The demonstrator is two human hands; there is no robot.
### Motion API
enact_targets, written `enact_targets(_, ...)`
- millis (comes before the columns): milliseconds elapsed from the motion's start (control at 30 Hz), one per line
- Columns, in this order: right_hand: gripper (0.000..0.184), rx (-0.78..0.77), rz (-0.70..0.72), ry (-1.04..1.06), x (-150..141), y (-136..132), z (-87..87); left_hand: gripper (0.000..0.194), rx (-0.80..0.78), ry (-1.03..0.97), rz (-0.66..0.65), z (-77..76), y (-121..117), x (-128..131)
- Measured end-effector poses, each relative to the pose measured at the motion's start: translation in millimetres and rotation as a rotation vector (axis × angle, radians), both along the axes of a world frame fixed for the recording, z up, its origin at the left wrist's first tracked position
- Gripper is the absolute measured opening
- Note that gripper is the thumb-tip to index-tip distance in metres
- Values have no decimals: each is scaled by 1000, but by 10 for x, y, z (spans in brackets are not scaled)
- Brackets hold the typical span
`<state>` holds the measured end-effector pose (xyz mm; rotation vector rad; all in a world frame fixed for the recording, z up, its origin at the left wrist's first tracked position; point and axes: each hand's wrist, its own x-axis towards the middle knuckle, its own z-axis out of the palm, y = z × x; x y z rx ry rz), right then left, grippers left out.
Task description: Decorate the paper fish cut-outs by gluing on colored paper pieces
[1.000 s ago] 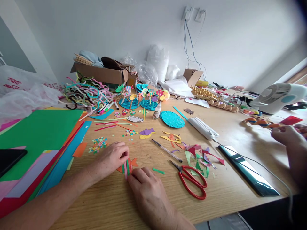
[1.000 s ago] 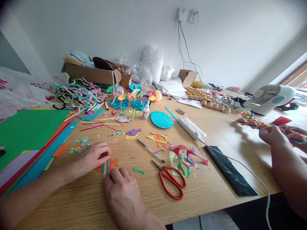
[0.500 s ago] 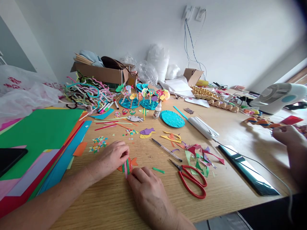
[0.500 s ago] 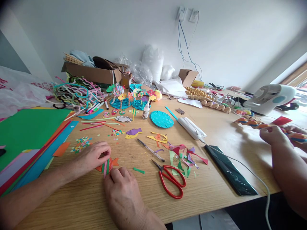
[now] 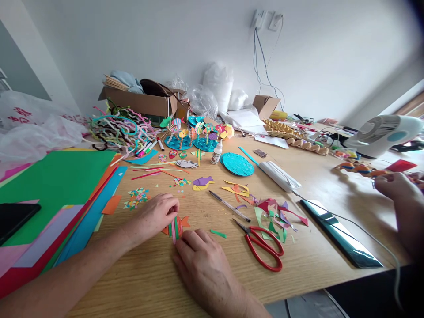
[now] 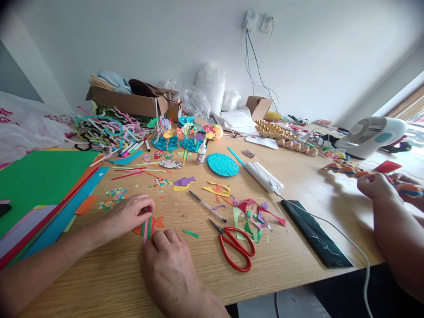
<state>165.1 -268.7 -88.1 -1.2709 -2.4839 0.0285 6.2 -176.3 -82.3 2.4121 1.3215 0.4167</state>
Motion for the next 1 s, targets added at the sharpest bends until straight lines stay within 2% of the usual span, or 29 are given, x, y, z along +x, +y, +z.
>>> enact_targets(133, 7, -109, -10, 47, -1, -45, 73, 13, -9, -9, 3, -11, 29, -5)
enact_targets(267, 8, -254, 7, 158, 87, -74, 185, 18, 22, -43, 2, 137, 10, -53)
enact_targets(333, 13, -302, -7, 254, 165, -48, 252, 23, 71, -38, -58, 239, -63, -101)
enact_targets(433, 19, -391, -80, 378, 266, 56, 358, 31, 138, 89, -196, 319, -285, -155)
enact_targets(500, 19, -494, -131, 422, 290, 155, 429, 35, 201, 132, -239, 283, -483, -163)
enact_targets(600, 19, -639, -169, 414, 242, 311, 512, 41, 411, 123, -229, 114, -760, -150)
enact_targets(733, 20, -694, -148, 325, 108, 479, 529, 48, 650, 98, -204, -108, -973, -139)
enact_targets(833, 20, -702, -134, 241, 27, 561, 490, 51, 686, 110, -190, -155, -1035, -128)
enact_targets(1000, 21, -699, -149, 143, -53, 624, 468, 48, 667, 110, -145, -147, -1075, -100)
